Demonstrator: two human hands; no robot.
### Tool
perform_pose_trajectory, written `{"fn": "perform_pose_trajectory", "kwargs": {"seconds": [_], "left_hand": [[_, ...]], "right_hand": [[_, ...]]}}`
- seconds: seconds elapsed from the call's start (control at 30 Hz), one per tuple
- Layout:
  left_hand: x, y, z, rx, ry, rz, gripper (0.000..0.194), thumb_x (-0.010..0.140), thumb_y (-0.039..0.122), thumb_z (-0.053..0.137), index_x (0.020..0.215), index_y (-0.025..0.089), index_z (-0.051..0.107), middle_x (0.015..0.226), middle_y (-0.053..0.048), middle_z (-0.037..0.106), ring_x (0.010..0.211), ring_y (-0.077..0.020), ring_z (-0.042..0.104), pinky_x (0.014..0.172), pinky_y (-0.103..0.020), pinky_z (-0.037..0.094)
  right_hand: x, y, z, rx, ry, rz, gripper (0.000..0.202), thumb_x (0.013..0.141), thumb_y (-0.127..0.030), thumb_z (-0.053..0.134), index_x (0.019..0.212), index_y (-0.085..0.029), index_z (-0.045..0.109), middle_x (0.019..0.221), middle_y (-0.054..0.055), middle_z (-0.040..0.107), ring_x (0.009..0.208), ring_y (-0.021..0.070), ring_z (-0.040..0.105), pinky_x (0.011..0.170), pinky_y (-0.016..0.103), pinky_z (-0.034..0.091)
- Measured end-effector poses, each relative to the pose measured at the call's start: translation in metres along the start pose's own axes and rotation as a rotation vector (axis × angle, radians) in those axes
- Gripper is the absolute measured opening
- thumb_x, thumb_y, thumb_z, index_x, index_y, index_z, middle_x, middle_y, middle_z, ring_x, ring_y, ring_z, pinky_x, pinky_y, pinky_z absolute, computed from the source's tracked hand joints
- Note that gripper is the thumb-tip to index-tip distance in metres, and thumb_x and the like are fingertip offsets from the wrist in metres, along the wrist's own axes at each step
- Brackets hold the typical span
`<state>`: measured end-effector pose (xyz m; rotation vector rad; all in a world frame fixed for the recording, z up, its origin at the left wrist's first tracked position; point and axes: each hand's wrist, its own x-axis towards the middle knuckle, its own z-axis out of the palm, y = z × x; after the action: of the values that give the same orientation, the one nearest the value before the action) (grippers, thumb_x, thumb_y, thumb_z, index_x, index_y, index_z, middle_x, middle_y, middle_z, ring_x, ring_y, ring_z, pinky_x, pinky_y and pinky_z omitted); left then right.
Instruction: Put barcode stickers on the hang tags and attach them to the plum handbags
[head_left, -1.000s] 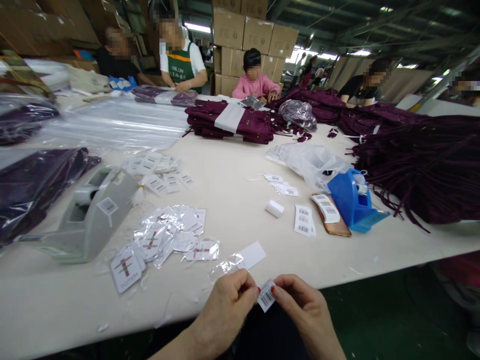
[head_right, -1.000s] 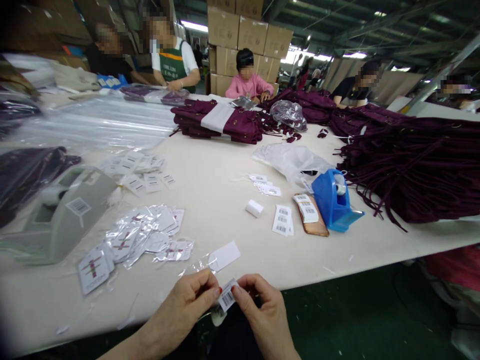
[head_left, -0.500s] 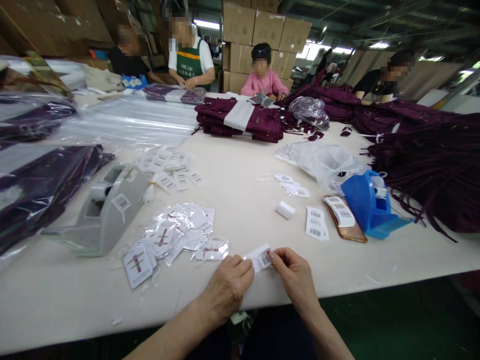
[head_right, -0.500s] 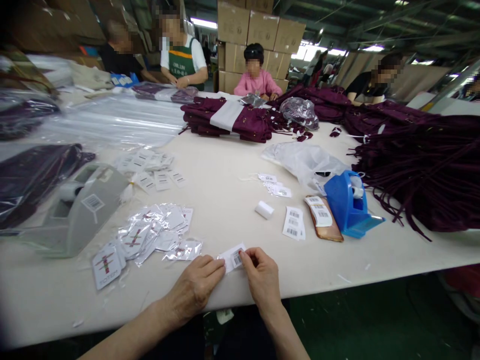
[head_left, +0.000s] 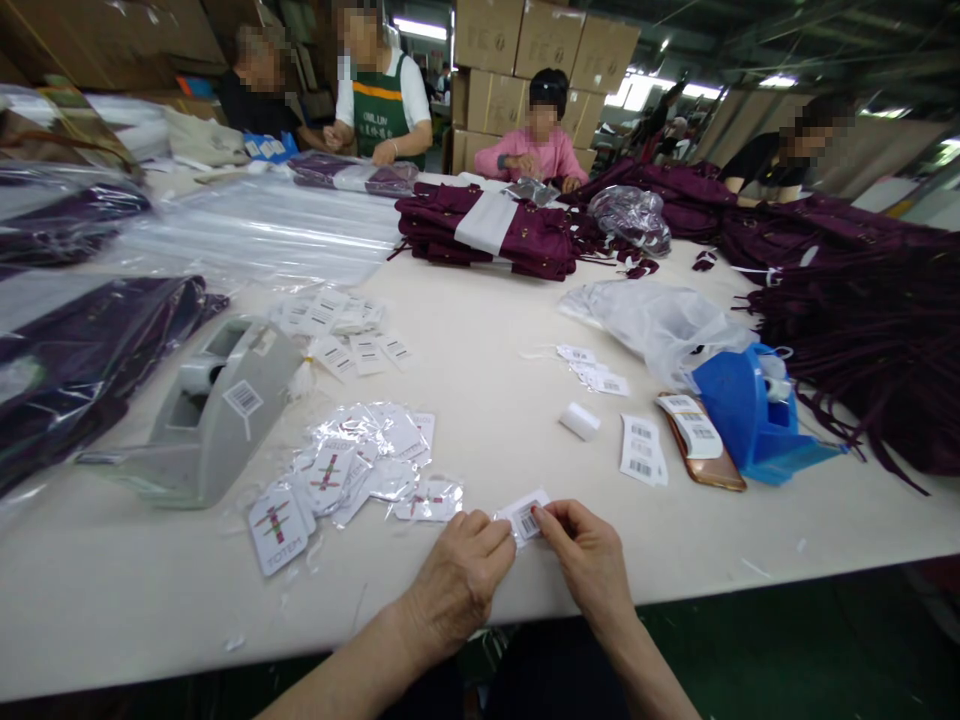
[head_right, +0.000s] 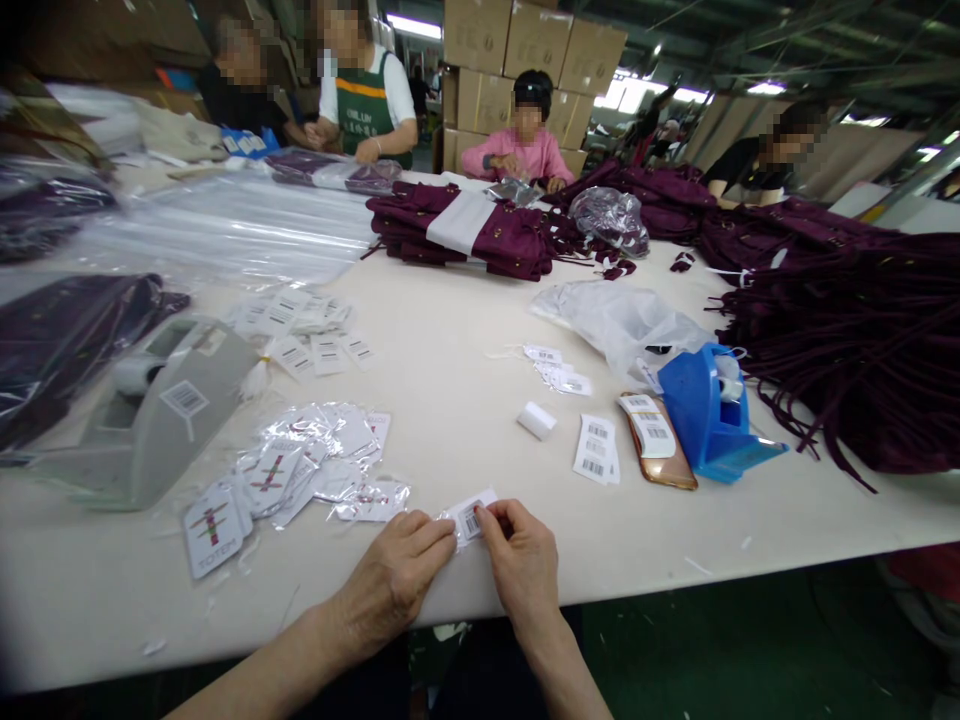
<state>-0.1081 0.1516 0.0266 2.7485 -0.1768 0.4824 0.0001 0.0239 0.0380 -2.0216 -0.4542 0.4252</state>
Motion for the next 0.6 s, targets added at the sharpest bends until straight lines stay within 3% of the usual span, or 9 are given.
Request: {"fn": "perform_pose_trajectory", "kwargs": {"seconds": [0.23,0.37,0.6], "left_hand": [[0.0012,0.0019,-0.0011,0.046,-0.028,-0.002,0.026,0.087,0.012,0.032,0.101,0.013,0.054,0.088,-0.008,0.058,0.071,-0.0199,0.045,0.061,-0.034,0.042],[0.0019,0.0034,-0.004,0.106,-0.106,0.019,0.032,0.084,0.012,0.039,0.115,0.007,0.046,0.093,-0.01,0.058,0.076,-0.0219,0.047,0.064,-0.036,0.042],[0.0049,0.0066,-0.0053,0.189,-0.221,0.006,0.038,0.079,0.008,0.042,0.117,0.006,0.045,0.101,-0.014,0.057,0.08,-0.0234,0.049,0.066,-0.037,0.041]], "right_hand": [[-0.0018,-0.0001,0.001,-0.036,0.009,-0.016,0.032,0.075,-0.049,0.054,0.065,-0.019,0.061,0.058,0.001,0.062,0.054,0.0148,0.054,0.054,0.024,0.041],[-0.0022,-0.0006,0.0012,-0.09,0.008,-0.021,0.033,0.076,-0.049,0.051,0.066,-0.02,0.06,0.059,0.0,0.062,0.055,0.0149,0.054,0.054,0.024,0.041],[-0.0047,-0.0035,0.0043,-0.287,0.071,-0.091,0.032,0.08,-0.046,0.046,0.066,-0.021,0.06,0.058,0.0,0.063,0.053,0.0142,0.056,0.053,0.023,0.04]]}}
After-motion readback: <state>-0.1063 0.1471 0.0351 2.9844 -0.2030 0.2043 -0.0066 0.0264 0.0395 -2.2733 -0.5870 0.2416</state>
